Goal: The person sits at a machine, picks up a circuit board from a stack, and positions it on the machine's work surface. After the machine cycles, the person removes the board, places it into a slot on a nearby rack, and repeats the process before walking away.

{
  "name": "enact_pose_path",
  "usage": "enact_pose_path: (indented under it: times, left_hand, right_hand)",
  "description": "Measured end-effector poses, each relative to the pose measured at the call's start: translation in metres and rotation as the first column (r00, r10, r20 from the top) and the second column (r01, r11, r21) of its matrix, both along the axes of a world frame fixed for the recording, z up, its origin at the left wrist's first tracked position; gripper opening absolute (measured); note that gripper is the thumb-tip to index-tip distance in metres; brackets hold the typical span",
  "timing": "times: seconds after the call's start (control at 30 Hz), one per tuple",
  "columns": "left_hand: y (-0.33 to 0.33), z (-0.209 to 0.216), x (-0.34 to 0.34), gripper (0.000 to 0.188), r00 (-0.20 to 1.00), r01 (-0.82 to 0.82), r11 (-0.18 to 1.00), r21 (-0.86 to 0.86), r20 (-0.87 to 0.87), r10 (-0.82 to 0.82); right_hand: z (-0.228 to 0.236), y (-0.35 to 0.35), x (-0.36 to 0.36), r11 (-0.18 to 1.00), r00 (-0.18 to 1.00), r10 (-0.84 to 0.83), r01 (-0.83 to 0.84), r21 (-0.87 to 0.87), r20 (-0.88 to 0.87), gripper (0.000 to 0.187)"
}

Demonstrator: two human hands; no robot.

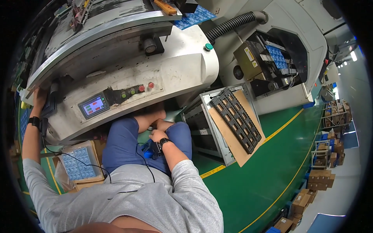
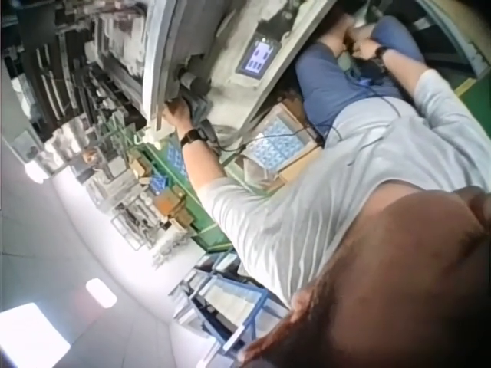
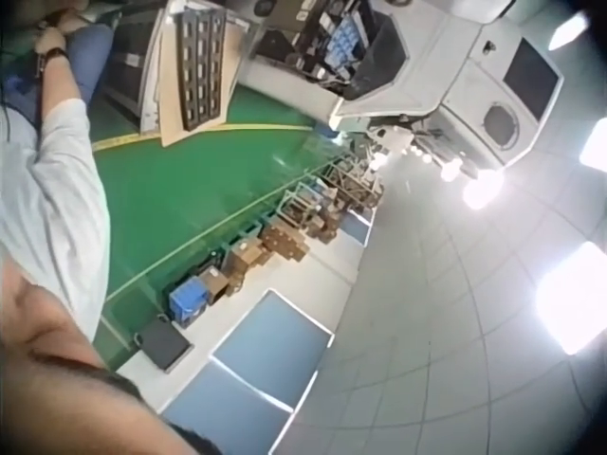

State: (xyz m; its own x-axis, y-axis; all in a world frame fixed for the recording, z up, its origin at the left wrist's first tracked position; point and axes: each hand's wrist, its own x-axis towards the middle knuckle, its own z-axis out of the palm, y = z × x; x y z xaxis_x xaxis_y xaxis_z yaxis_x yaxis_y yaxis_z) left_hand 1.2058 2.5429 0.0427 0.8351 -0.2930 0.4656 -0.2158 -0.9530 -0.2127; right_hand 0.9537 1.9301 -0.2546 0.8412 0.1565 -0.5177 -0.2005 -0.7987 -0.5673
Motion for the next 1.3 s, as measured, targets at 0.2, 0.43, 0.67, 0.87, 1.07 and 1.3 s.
enact_pose_path:
  times: [0.2,0.43,0.67,0.87,1.07,1.3]
  left_hand:
    - [-0.003,0.005,-0.003,0.033,0.983,-0.059,0.995,-0.086,-0.178,0.043]
    - [0.059,-0.028,0.028,0.034,0.998,0.059,0.974,0.218,-0.050,-0.049]
    - [0.096,-0.065,0.059,0.036,0.951,0.191,0.947,-0.259,-0.192,-0.244]
    - [0.102,-0.050,0.048,0.037,0.970,0.181,0.963,-0.201,-0.124,-0.209]
    - [0.082,-0.043,0.051,0.033,0.988,0.133,0.933,0.333,0.032,-0.153]
    - [0.101,-0.039,0.051,0.033,0.996,-0.007,0.914,0.405,-0.077,0.042]
  right_hand:
    - [0.019,0.018,0.002,0.984,0.993,-0.103,0.094,0.148,0.058,0.038]
    - [0.013,0.012,0.004,0.970,0.984,-0.172,0.161,0.183,0.049,0.035]
    - [0.001,-0.002,-0.005,0.999,1.000,-0.028,0.028,0.036,0.011,0.035]
    - [0.024,0.019,0.007,0.963,0.978,-0.178,0.151,0.224,0.106,0.034]
    - [-0.008,-0.006,-0.006,0.999,0.998,0.046,-0.046,-0.010,-0.032,0.040]
    - [0.024,0.017,0.006,0.968,0.978,-0.179,0.157,0.197,0.102,0.039]
